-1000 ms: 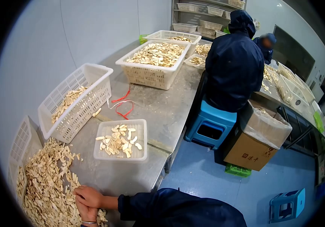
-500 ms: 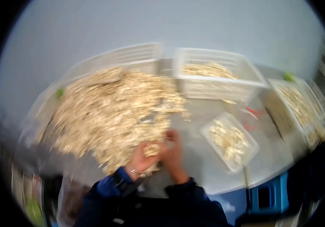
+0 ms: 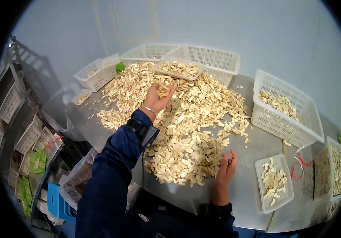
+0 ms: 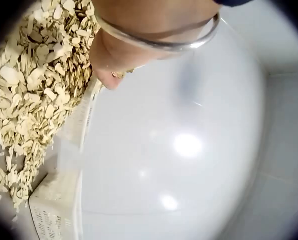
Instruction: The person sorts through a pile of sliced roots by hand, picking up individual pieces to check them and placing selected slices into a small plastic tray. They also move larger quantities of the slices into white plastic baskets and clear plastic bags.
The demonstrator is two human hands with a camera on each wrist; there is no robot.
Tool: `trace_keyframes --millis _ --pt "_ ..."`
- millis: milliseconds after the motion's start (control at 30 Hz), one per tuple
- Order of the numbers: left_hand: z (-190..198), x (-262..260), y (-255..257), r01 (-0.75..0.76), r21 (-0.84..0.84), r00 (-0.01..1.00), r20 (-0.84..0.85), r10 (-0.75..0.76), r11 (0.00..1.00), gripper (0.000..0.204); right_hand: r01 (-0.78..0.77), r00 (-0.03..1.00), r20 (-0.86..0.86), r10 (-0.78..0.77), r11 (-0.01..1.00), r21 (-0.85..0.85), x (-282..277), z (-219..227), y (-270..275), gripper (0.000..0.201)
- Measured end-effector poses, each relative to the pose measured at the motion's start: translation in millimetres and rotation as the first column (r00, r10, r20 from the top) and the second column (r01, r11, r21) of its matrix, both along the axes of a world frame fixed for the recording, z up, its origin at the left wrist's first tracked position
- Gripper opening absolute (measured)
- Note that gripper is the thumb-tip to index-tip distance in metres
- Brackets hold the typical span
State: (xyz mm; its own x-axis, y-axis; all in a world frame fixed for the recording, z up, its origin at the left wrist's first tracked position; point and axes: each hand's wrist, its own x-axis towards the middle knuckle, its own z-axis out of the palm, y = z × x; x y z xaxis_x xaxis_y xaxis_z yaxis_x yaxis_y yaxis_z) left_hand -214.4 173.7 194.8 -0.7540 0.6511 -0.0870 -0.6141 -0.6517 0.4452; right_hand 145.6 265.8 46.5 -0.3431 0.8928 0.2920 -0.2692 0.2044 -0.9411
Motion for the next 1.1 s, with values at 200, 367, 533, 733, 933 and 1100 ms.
trace_keyframes --millis 200,367,533,733,933,1100 --pt "-75.9 6.7 -34.9 -0.019 -0.073 0.993 0.118 0.028 0.997 0.026 -0.027 1.0 0.015 0.027 0.999 -0.031 -3.1 -9.6 3.3 0.037" --pt "-97.1 -49.3 -47.1 -0.066 -0.072 0.971 0.224 0.081 0.995 0.03 -0.093 0.996 -0.029 0.089 0.986 -0.142 0.6 0.2 -0.1 0.034" --pt "71.9 -121.3 36.0 -0.103 -0.12 0.961 -0.269 0.067 0.987 0.074 -0.099 0.995 -0.018 0.098 0.97 -0.223 -5.7 1.7 -4.0 0.032" --pt "47.5 -128.7 31.6 -0.211 -0.453 0.88 -0.474 -0.033 0.866 0.062 -0.073 0.996 -0.061 0.058 0.957 -0.282 1.1 10.7 1.9 0.032" --pt "5.1 -56.6 -32.8 -0.106 -0.602 0.86 -0.455 -0.231 0.791 0.034 -0.115 0.992 0.01 0.122 0.954 -0.277 0.8 11.9 -3.8 0.026" --pt "-11.7 7.6 -98.3 -0.039 -0.755 0.755 -0.451 -0.475 0.654 0.029 -0.161 0.986 -0.006 0.166 0.943 -0.291 0.4 4.4 -0.6 0.024"
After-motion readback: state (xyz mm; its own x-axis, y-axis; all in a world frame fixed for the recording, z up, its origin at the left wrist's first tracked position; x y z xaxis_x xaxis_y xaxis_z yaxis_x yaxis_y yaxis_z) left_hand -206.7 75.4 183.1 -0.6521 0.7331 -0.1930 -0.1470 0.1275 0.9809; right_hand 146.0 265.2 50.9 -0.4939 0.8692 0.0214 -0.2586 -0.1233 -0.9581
